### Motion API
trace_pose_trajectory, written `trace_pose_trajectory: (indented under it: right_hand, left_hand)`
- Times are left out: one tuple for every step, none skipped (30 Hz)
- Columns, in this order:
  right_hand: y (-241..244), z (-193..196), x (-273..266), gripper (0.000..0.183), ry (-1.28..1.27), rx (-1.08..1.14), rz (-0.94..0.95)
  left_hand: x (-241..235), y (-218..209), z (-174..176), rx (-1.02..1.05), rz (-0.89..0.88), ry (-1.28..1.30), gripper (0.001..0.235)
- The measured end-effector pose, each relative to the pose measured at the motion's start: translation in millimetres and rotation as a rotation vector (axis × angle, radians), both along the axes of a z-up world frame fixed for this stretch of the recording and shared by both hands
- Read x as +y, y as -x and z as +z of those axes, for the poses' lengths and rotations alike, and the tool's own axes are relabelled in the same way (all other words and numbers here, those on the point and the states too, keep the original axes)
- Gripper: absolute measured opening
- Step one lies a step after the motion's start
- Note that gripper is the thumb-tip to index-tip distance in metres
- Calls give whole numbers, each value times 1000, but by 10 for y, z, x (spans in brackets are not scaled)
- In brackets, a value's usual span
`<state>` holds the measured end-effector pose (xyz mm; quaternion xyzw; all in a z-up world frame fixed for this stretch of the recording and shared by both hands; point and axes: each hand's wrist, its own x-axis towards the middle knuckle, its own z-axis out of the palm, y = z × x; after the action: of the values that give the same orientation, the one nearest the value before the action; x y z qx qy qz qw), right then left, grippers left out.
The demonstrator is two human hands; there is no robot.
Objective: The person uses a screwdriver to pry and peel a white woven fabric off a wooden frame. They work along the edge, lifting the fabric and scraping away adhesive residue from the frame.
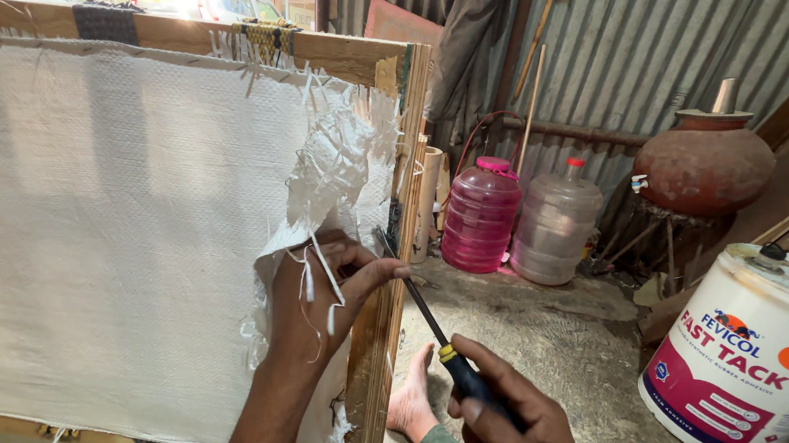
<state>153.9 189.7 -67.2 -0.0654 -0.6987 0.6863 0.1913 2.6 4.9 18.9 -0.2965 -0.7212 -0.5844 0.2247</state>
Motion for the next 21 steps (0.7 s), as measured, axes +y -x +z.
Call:
trace_pose_trajectory:
  right_hand:
    - [-18, -7, -2, 70, -27, 4, -9]
    - [-36, -20, -11, 75, -50, 8, -17]
    - [-54, -31, -17, 75, -82, 6, -22]
    - [-73, -37, -22, 74, -114, 4, -29]
    - [-89, -43, -27, 74, -147, 2, -36]
    - [-101, -48, -31, 71, -122, -19, -73]
    - [-112, -56, -36, 68, -98, -39, -109]
    - [-115, -68, -41, 65, -74, -61, -144]
    - [-117, -87, -43, 64, -95, -17, -116]
    - [-121, -120, -43, 62, -114, 26, -89]
    - [-118, -160, -34, 61, -134, 69, -62]
    - [-108, -205, -13, 60, -190, 106, -60]
    - [-100, -268, 13, 58, -245, 143, -59]
    - [-84, -345, 54, 57, -300, 179, -58]
    - [-41, -431, 112, 58, -339, 225, -28]
    - [24, -536, 170, 58, -377, 270, 3]
    - [103, -654, 236, 59, -414, 315, 33]
    - [195, -782, 310, 61, -345, 309, 89]
    - [292, -917, 385, 63, -275, 303, 146]
    - [405, -1063, 444, 65, -204, 296, 203]
    - [548, -1209, 482, 60, -234, 337, 259]
  left_hand:
    - [-4, -1, 2, 8, -18, 2, 33]
    - [-13, -2, 2, 16, -35, 7, 32]
    - [-21, -4, 1, 23, -52, 12, 31]
    - [-23, -4, 3, 38, -61, 5, 32]
    - [-24, -3, 7, 53, -70, -3, 33]
    - [-22, -6, 10, 70, -80, -12, 33]
    - [-18, -10, 14, -9, -73, 5, 37]
    - [-17, -14, 16, -88, -63, 21, 40]
    - [-14, -18, 19, -168, -54, 37, 43]
    - [-10, -20, 20, -181, -58, 27, 43]
    - [-7, -21, 19, -194, -61, 17, 43]
    - [0, -13, 28, -203, -66, 6, 44]
    - [5, -4, 30, -217, -76, -15, 43]
    - [8, 3, 21, -232, -87, -35, 42]
    - [14, 20, 10, -247, -98, -55, 42]
    - [19, 44, -6, -265, -90, -43, 42]
    - [23, 75, -25, -282, -81, -31, 43]
    - [37, 119, -41, -298, -72, -19, 43]
    - [57, 161, -59, -309, -97, -40, 44]
    - [68, 190, -85, -321, -120, -60, 46]
    - [78, 214, -104, -333, -143, -80, 47]
